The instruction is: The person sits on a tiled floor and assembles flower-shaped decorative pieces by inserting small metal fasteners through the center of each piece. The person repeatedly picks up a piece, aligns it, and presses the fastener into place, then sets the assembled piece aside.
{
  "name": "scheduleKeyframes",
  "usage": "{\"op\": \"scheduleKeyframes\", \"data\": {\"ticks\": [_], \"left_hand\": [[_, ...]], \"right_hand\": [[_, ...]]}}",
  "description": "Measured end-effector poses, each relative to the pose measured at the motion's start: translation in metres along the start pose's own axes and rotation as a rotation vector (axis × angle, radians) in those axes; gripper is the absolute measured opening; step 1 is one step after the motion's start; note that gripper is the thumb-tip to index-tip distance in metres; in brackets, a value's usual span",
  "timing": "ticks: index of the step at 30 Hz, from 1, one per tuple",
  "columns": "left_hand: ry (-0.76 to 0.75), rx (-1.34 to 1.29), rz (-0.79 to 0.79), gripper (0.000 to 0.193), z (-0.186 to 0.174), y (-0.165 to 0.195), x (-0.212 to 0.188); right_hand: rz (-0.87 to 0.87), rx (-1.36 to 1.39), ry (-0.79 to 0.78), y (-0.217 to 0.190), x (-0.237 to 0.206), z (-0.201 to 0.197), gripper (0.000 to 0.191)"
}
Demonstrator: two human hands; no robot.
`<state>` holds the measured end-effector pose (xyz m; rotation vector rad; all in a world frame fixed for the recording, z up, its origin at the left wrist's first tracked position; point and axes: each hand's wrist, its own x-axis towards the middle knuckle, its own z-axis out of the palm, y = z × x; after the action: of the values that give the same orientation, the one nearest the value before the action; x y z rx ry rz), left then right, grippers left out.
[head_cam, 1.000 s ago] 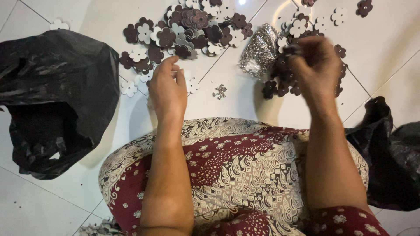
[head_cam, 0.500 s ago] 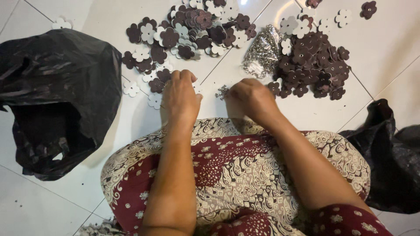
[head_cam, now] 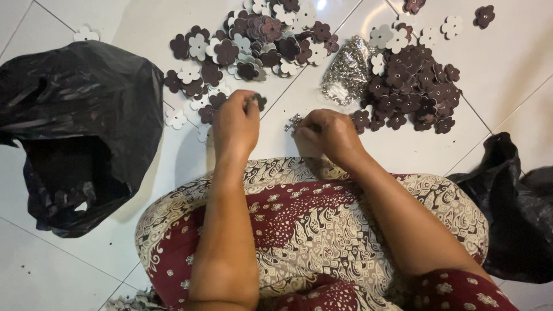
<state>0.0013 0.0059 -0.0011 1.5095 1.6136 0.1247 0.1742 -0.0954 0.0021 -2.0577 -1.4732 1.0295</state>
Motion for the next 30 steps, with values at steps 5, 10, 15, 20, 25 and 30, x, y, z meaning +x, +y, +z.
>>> {"op": "scheduleKeyframes", "data": {"ticks": [5, 10, 15, 20, 25, 30], "left_hand": [[-0.132, -0.509, 0.099, 0.028, 0.006, 0.004, 0.005], [-0.279, -0.619, 0.178, 0.04, 0.011, 0.004, 0.004], [-0.326, -0.662, 0.166, 0.037, 0.014, 0.006, 0.004], [-0.345, -0.624, 0.163, 0.032, 0.016, 0.005, 0.0], [-0.258, -0.373, 0.094, 0.02, 0.018, 0.01, -0.005], [-0.254, -0.374, -0.013, 0.027, 0.019, 0.013, -0.006]], "right_hand": [[0.033, 0.292, 0.07, 0.002, 0.001, -0.002, 0.01], [0.156, 0.679, 0.086, 0.002, 0.005, -0.003, 0.012], [0.21, 0.853, 0.037, 0.003, 0.006, -0.006, 0.015], [0.184, 0.86, 0.058, 0.003, 0.006, -0.005, 0.014], [0.163, 0.845, 0.075, 0.004, 0.006, -0.005, 0.007], [0.093, 0.75, 0.127, 0.003, 0.002, -0.007, 0.01]]}}
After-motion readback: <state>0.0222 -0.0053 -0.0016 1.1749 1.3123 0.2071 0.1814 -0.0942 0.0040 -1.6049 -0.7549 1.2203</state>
